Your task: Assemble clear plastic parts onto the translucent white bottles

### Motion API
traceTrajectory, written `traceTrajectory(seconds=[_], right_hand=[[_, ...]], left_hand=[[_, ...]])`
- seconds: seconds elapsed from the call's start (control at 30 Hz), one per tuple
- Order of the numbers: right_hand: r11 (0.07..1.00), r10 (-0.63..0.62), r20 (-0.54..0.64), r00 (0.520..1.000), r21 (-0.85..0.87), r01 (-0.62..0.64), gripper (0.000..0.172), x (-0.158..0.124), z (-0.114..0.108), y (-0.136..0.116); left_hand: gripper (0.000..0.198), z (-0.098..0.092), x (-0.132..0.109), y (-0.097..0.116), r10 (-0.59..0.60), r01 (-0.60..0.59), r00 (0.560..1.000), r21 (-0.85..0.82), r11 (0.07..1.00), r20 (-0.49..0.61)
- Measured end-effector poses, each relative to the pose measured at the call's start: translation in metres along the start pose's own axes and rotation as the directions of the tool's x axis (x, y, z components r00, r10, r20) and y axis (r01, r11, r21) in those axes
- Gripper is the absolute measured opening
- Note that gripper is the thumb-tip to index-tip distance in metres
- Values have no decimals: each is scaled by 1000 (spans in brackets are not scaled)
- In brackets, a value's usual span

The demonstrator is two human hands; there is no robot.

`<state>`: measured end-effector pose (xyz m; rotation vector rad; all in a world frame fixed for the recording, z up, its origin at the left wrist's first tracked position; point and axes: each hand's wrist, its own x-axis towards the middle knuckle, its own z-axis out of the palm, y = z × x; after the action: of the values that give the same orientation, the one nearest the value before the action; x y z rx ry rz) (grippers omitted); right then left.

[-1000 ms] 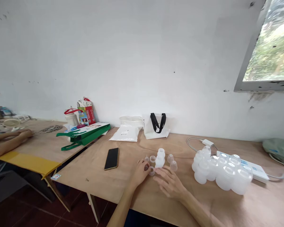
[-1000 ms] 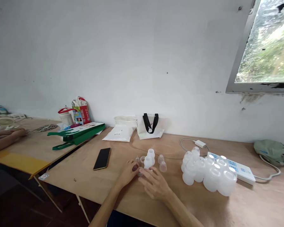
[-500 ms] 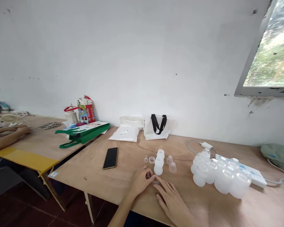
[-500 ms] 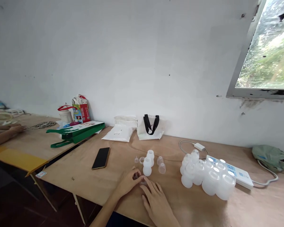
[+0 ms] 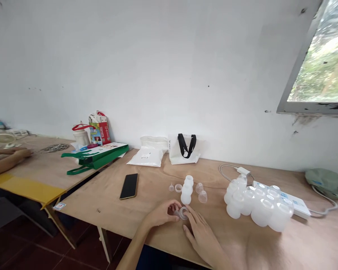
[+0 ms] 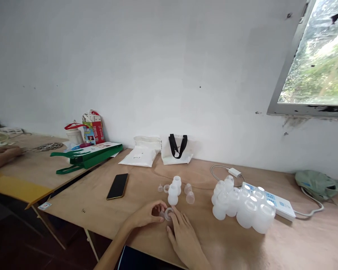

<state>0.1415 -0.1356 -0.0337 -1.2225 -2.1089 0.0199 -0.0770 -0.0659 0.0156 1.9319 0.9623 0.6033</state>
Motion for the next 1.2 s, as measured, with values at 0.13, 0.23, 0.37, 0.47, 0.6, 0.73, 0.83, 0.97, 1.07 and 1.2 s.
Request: traceTrajectory(seconds=[0.13,0.23,0.37,0.47,0.6,0.73,0.83,0.97,1.07,1.2], right_hand=[[1000,-18,8,1000,1,18,24,4,2,-1],[996,-7,10,1000,88,6,16,7,-2,-4],[952,117,-77,990,292,-90,6,8,-11,-8],[885,248,-126,961,434,-171,11,9,-16,-11],[846,260,-54,964,494,-200,20,9,-16,-12],[892,172,-52,984,432,-133,27,7,-8,-7],[899,188,-25,982,407,-162,34,7,-7,-4],[889,192,62,979,412,-200,37,9,-16,-10],[885,199,126,972,402,-234,33,10,-22,-16],[892,168,98,981,409,-194,40,11,-22,-18]], left_hand=[[27,-6,0,-6,21,-19,999,47,999,-34],[27,-8,-1,-2,16,-13,999,51,999,-51],[33,-6,-5,13,-25,23,999,-79,997,-30],[35,1,-8,25,-38,50,997,-197,979,66],[32,17,-7,32,-44,61,989,-120,991,141],[30,28,1,22,-21,38,992,-136,990,124],[35,31,7,9,-33,42,999,-233,972,40],[61,32,11,-6,-50,47,999,-376,925,1],[57,33,12,-8,-33,45,999,-430,902,35],[60,33,14,-6,-24,60,997,-527,847,75]])
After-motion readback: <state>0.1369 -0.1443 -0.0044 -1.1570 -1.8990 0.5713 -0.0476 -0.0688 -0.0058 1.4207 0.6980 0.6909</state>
